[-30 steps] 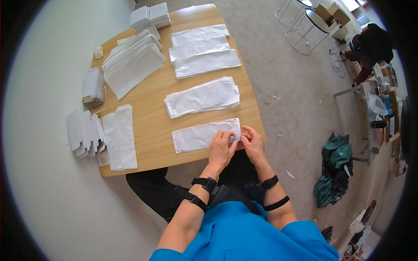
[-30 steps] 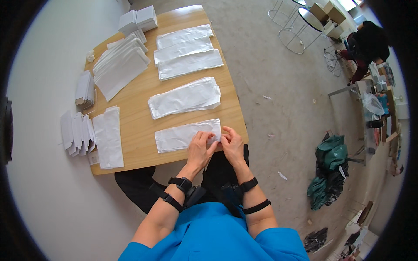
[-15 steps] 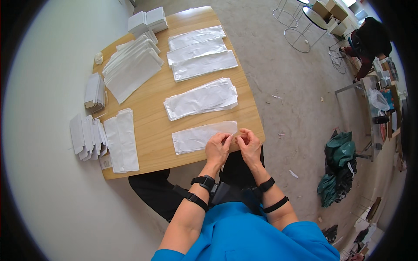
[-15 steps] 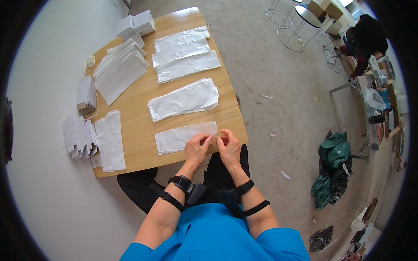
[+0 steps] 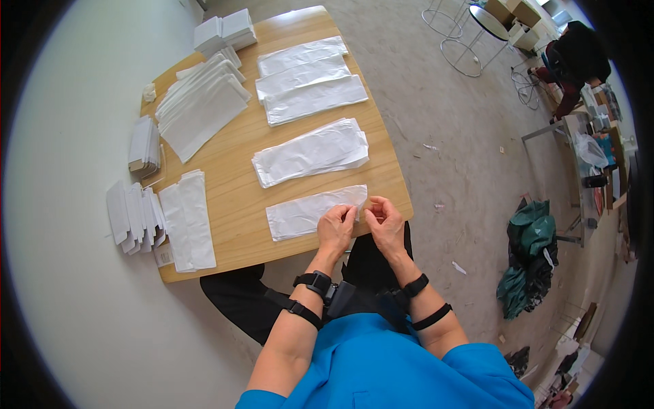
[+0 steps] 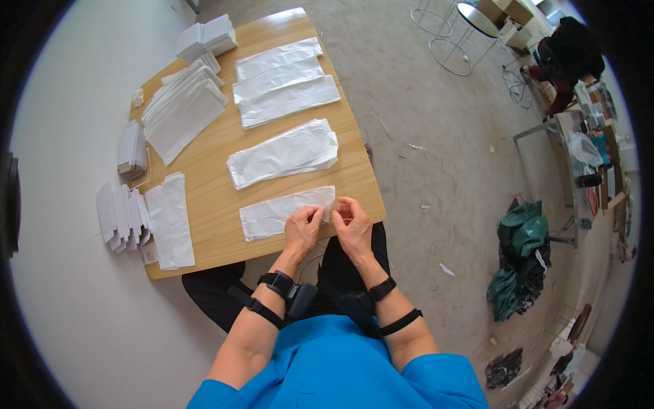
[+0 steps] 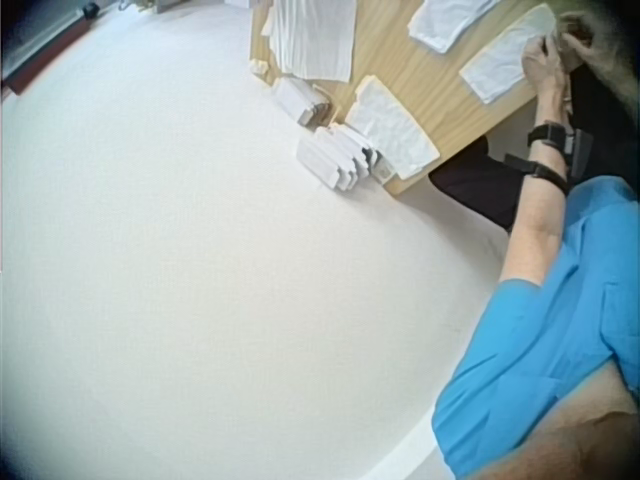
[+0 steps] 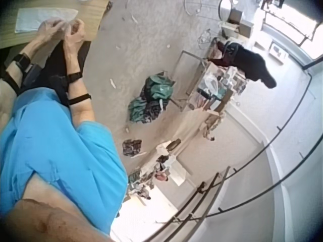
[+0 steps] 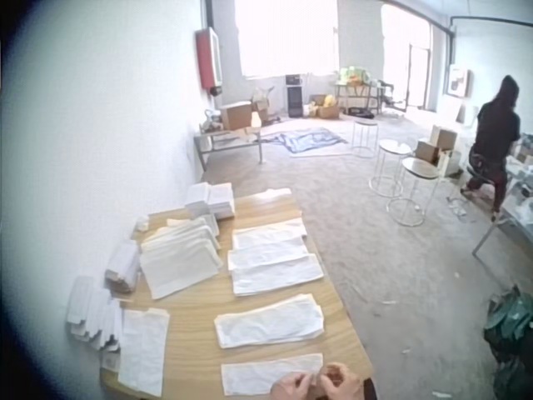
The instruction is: The person is folding and stacking white paper bags.
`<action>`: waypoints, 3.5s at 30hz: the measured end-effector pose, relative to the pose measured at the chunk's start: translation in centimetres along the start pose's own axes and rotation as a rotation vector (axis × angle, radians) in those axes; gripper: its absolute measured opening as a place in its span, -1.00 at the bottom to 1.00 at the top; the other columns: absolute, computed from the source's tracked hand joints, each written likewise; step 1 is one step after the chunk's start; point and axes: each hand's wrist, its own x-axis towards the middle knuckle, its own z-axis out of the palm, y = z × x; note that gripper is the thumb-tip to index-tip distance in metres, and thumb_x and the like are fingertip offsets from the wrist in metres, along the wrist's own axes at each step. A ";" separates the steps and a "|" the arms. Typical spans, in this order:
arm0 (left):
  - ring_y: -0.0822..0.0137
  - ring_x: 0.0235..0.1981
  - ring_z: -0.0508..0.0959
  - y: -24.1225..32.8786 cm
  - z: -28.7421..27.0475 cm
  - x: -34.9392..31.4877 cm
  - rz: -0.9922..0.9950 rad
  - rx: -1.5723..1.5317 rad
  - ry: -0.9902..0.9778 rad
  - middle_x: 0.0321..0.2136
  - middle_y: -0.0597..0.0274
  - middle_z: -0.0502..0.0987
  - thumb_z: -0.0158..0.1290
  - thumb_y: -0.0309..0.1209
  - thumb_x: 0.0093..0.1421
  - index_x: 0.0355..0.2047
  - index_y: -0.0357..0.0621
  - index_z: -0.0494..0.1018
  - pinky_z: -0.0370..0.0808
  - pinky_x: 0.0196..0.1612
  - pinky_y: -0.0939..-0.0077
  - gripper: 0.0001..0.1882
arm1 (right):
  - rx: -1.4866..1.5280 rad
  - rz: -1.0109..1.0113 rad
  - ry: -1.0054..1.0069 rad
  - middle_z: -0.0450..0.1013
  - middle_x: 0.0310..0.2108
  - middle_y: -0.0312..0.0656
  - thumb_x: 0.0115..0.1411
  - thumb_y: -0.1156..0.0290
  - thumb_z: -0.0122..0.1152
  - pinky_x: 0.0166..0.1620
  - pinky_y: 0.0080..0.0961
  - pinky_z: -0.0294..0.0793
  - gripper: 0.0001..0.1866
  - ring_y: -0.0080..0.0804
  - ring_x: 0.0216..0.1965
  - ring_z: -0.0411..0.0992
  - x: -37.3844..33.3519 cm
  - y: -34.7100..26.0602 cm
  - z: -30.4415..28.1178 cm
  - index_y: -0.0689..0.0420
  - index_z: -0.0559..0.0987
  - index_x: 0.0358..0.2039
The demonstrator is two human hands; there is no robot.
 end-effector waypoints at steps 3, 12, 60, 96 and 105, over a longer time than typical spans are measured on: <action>0.14 -0.39 0.56 0.1 -0.2 0.2 -0.014 -0.016 -0.036 -0.43 0.08 0.57 0.05 -0.24 0.20 -0.35 -0.20 0.58 0.45 -0.29 0.36 -0.73 | 0.017 -0.017 -0.054 0.53 -0.40 -0.20 0.06 0.56 0.20 -0.29 -0.57 0.54 -0.65 -0.50 -0.38 0.52 -0.1 -0.5 0.2 0.25 0.48 -0.09; 0.20 -0.36 0.57 0.0 -0.4 0.0 0.024 -0.083 -0.086 -0.38 0.11 0.58 0.07 -0.35 0.14 -0.34 -0.22 0.58 0.48 -0.21 0.40 -0.80 | -0.030 0.028 -0.068 0.55 -0.40 -0.15 0.05 0.57 0.21 -0.29 -0.54 0.54 -0.58 -0.48 -0.38 0.54 -0.5 -1.0 -0.1 0.25 0.44 -0.02; 0.48 -0.30 0.48 -12.1 -20.5 -5.5 -0.298 -1.099 0.618 -0.31 0.37 0.50 0.08 -0.24 0.26 -0.19 -0.06 0.43 0.45 -0.19 0.55 -0.78 | -0.473 -0.096 0.301 0.48 -0.46 -0.11 0.05 0.51 0.15 -0.30 -0.29 0.46 -0.59 -0.20 -0.43 0.49 2.7 1.8 -1.8 0.19 0.44 -0.03; 0.19 -0.23 0.54 6.4 -13.5 -7.9 0.373 -0.111 0.244 -0.23 0.12 0.56 0.07 -0.46 0.20 -0.25 -0.18 0.50 0.47 -0.15 0.36 -0.87 | -0.042 -0.582 -0.386 0.37 0.02 -0.03 0.09 0.37 0.25 0.11 -0.29 0.32 -0.42 -0.12 0.06 0.35 -5.2 -8.7 5.7 0.21 0.33 0.12; 0.11 -0.10 0.48 -2.4 -10.1 -7.7 -0.052 -0.306 0.560 0.01 0.01 0.42 0.08 -0.38 0.19 0.05 -0.19 0.35 0.41 -0.01 0.34 -0.58 | 0.933 0.496 -0.025 0.45 -0.06 -0.15 0.21 0.57 0.03 0.08 -0.37 0.45 -0.68 -0.31 -0.02 0.44 -0.7 0.6 6.7 0.23 0.41 0.00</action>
